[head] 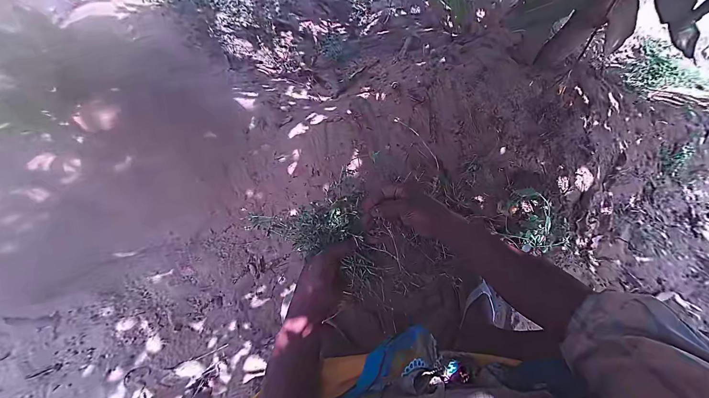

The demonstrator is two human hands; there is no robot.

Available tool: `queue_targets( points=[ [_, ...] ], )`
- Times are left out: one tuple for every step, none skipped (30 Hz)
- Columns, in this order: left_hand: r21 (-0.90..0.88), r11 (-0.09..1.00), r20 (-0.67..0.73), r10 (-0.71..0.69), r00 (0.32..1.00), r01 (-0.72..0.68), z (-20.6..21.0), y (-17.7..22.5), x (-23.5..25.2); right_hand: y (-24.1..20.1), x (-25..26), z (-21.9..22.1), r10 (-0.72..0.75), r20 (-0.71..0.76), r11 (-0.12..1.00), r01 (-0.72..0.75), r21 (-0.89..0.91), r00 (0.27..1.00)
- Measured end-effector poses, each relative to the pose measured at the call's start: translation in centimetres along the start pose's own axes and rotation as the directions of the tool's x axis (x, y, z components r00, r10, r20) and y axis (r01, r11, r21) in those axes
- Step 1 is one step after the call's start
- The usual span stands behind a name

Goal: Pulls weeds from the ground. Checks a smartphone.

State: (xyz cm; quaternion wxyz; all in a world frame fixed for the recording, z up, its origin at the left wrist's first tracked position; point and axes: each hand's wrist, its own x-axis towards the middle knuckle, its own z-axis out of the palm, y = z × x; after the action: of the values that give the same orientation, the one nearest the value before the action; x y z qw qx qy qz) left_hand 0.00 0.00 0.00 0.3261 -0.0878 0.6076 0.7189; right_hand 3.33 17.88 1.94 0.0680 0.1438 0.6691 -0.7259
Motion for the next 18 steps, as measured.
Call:
queue_targets(
  points=[
    [-0.021, 1.000, -0.008, -0.004, 1.000, 0.003, 0.2, -0.1, 0.2, 0.1, 0.0, 0.0, -0.010, 0.003, 0.999, 0.010, -0.035, 1.000],
    [-0.034, 0.999, -0.007, -0.011, 1.000, 0.011, 0.2, -0.2, 0.4, 0.1, -0.1, 0.0, -0.018, -0.005, 0.998, 0.018, -0.059, 1.000],
    [-0.041, 0.999, 0.003, -0.012, 1.000, 0.012, 0.3, -0.3, 0.6, 0.0, -0.2, 0.1, -0.027, -0.012, 0.995, 0.026, -0.092, 1.000],
    [-0.042, 0.999, 0.013, -0.006, 1.000, 0.006, 0.3, -0.4, 0.7, -0.3, -0.5, 0.3, -0.031, -0.013, 0.989, 0.029, -0.146, 0.999],
    [-0.037, 0.999, 0.018, 0.004, 1.000, -0.004, 0.3, -0.5, 0.7, -0.4, -0.6, 0.4, -0.033, -0.006, 0.978, 0.031, -0.206, 0.999],
    [-0.030, 0.999, 0.005, 0.018, 1.000, -0.017, 0.3, -0.5, 0.8, -0.4, -0.7, 0.7, -0.038, 0.003, 0.964, 0.038, -0.264, 0.999],
    [-0.011, 0.999, -0.036, 0.031, 0.999, -0.031, 0.3, -0.5, 0.7, -0.3, -0.7, 1.1, -0.041, 0.015, 0.950, 0.044, -0.309, 0.999],
    [0.027, 0.999, -0.076, 0.032, 0.997, -0.030, 0.4, -0.3, 0.5, -0.1, -0.8, 1.5, -0.056, 0.032, 0.938, 0.063, -0.340, 0.998],
    [0.079, 0.997, -0.120, 0.025, 0.992, -0.015, 0.5, -0.1, 0.3, 0.4, -0.6, 1.8, -0.080, 0.053, 0.928, 0.094, -0.360, 0.995],
    [0.124, 0.992, -0.152, 0.020, 0.988, -0.001, 0.5, 0.1, 0.1, 0.7, -0.6, 2.0, -0.090, 0.065, 0.919, 0.108, -0.379, 0.994],
    [0.141, 0.990, -0.171, 0.019, 0.985, 0.005, 0.5, 0.2, -0.1, 0.7, -0.6, 2.1, -0.098, 0.071, 0.917, 0.118, -0.382, 0.993],
    [0.130, 0.991, -0.185, 0.023, 0.983, 0.002, 0.5, 0.1, 0.0, 0.9, -0.5, 2.1, -0.115, 0.066, 0.921, 0.132, -0.368, 0.991],
    [0.089, 0.996, -0.173, 0.024, 0.985, -0.009, 0.3, -0.2, 0.2, 1.0, -0.5, 2.1, -0.133, 0.050, 0.931, 0.142, -0.337, 0.990],
    [0.046, 0.999, -0.152, 0.032, 0.988, -0.025, 0.1, -0.3, 0.4, 1.2, -0.4, 2.0, -0.152, 0.020, 0.942, 0.151, -0.299, 0.988],
    [0.017, 0.999, -0.133, 0.044, 0.990, -0.042, -0.1, -0.5, 0.5, 1.3, -0.3, 1.7, -0.168, -0.009, 0.951, 0.160, -0.265, 0.986],
    [-0.002, 0.998, -0.123, 0.055, 0.991, -0.055, -0.2, -0.6, 0.7, 1.1, -0.3, 1.3, -0.170, -0.025, 0.957, 0.159, -0.244, 0.985],
    [-0.012, 0.998, -0.122, 0.054, 0.991, -0.056, -0.2, -0.7, 0.8, 1.1, -0.3, 0.8, -0.165, -0.023, 0.961, 0.155, -0.231, 0.986],
    [-0.022, 0.998, -0.117, 0.052, 0.992, -0.054, -0.2, -0.7, 0.9, 1.2, -0.1, 0.3, -0.154, -0.006, 0.964, 0.149, -0.222, 0.988]
  ],
)
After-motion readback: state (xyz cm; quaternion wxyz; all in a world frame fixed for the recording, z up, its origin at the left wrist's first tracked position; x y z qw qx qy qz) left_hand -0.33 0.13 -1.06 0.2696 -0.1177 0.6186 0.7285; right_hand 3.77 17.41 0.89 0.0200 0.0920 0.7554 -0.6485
